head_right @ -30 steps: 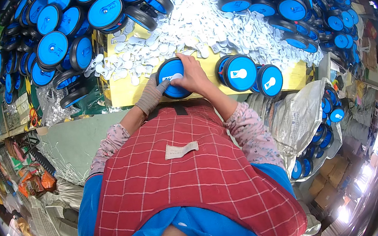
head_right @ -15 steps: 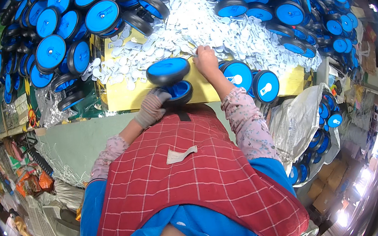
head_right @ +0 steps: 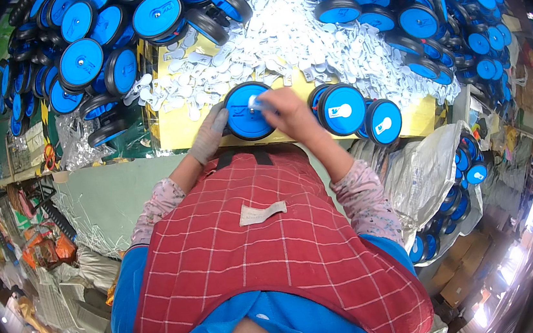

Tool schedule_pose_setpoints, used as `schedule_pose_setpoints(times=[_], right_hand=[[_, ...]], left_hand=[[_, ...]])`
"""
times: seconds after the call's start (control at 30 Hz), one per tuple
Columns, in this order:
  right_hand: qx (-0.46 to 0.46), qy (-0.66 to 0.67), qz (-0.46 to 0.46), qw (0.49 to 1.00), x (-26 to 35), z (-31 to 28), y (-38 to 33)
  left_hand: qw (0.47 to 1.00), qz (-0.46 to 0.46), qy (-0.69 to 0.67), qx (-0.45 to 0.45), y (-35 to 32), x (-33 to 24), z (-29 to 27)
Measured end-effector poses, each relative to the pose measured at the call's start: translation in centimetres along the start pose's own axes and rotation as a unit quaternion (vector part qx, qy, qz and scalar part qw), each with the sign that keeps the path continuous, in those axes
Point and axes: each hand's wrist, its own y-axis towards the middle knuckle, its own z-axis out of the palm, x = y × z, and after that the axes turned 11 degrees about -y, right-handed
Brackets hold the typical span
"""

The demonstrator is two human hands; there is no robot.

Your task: The person assembles small blue and black circular objects by hand, placing white plastic pieces into the center of each unit. They repeatedly pick up units, insert pieces, and place finished units into a large white sack. The workspace is cluttered with many similar units and loose parts.

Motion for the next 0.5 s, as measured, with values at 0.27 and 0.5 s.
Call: schedule_pose_setpoints(times=[0.27,0.5], right_hand=[[-0.072,-0.164,0.065,0.982,3.3,4.5,0.2],[0.155,0.041,0.291,0.943,0.3,4.4,2.7]], left_hand=[[0.995,-0.062,-0.068,0.03,2.0,1.3,0.2],[0.991,-0.039,0.127,0.025,1.7,-0.9,0.2]])
